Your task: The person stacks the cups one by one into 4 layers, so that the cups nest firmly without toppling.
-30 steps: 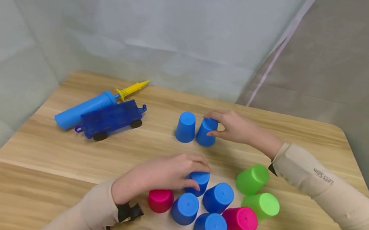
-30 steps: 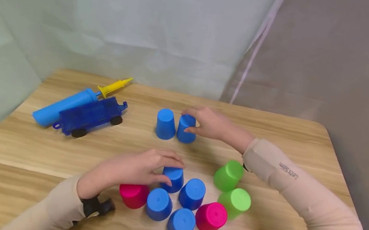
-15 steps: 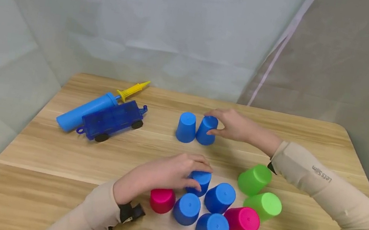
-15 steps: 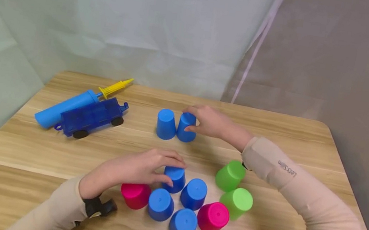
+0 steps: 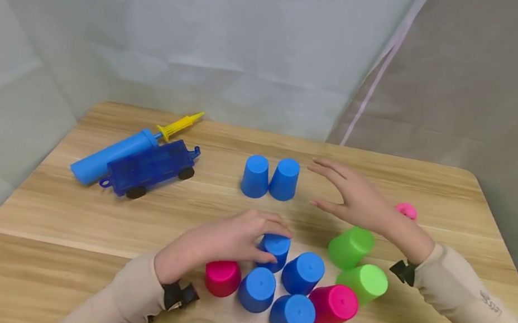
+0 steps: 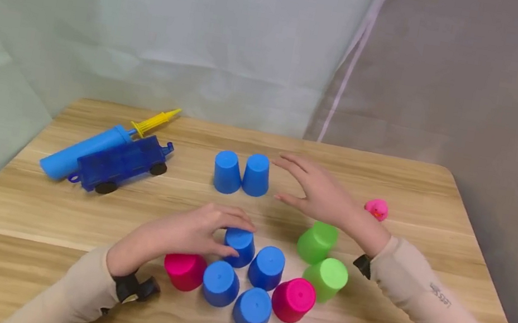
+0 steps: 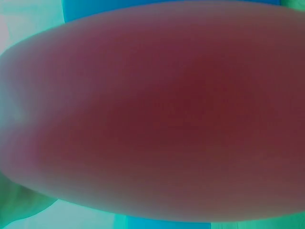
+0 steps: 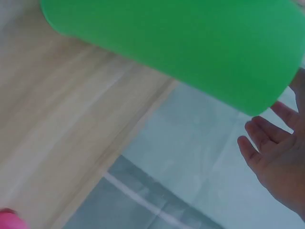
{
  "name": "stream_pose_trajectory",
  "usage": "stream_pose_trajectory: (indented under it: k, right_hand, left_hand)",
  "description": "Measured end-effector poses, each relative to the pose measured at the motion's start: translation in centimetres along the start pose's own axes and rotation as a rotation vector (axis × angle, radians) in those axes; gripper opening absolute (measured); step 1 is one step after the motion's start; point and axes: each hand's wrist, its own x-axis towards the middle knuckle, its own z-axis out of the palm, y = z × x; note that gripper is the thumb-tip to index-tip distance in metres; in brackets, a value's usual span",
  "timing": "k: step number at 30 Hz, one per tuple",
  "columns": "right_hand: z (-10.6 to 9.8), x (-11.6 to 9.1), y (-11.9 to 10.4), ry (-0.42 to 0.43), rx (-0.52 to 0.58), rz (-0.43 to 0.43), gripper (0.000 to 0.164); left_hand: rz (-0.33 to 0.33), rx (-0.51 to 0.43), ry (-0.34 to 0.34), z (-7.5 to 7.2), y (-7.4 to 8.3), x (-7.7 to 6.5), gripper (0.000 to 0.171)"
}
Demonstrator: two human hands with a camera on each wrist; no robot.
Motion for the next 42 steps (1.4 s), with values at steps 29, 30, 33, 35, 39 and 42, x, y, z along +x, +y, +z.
stream_pose_trajectory:
  k: [29, 30, 33, 35, 39, 42]
  right_hand:
    - [-0.3, -10.0, 3.1, -0.099, 0.370, 0.044, 0.054]
    - [-0.3, -10.1, 3.2, -0.122, 0.381, 0.049, 0.052]
    - [-0.2, -10.3, 3.6, -0.171, 0.403, 0.050, 0.048]
    - [-0.3, -10.5, 3.7, -0.187, 0.411, 0.062, 0.048]
    - [-0.3, -10.5, 3.6, -0.194, 0.418, 0.103, 0.049]
    - [-0.2, -10.3, 3.5, -0.199, 0.433, 0.126, 0.050]
  left_hand:
    - [-0.080, -0.164, 0.059, 0.5, -0.7, 0.1, 0.048]
    - [-0.078, -0.168, 0.062, 0.5, -0.7, 0.1, 0.048]
    - [-0.070, -0.177, 0.068, 0.7, -0.7, 0.2, 0.048]
    - [-0.051, -0.173, 0.069, 0.7, -0.8, 0.3, 0.048]
    - [0.013, -0.121, 0.050, 0.3, -1.1, 0.5, 0.049]
    - [0.047, -0.079, 0.024, -0.2, -1.3, 0.7, 0.050]
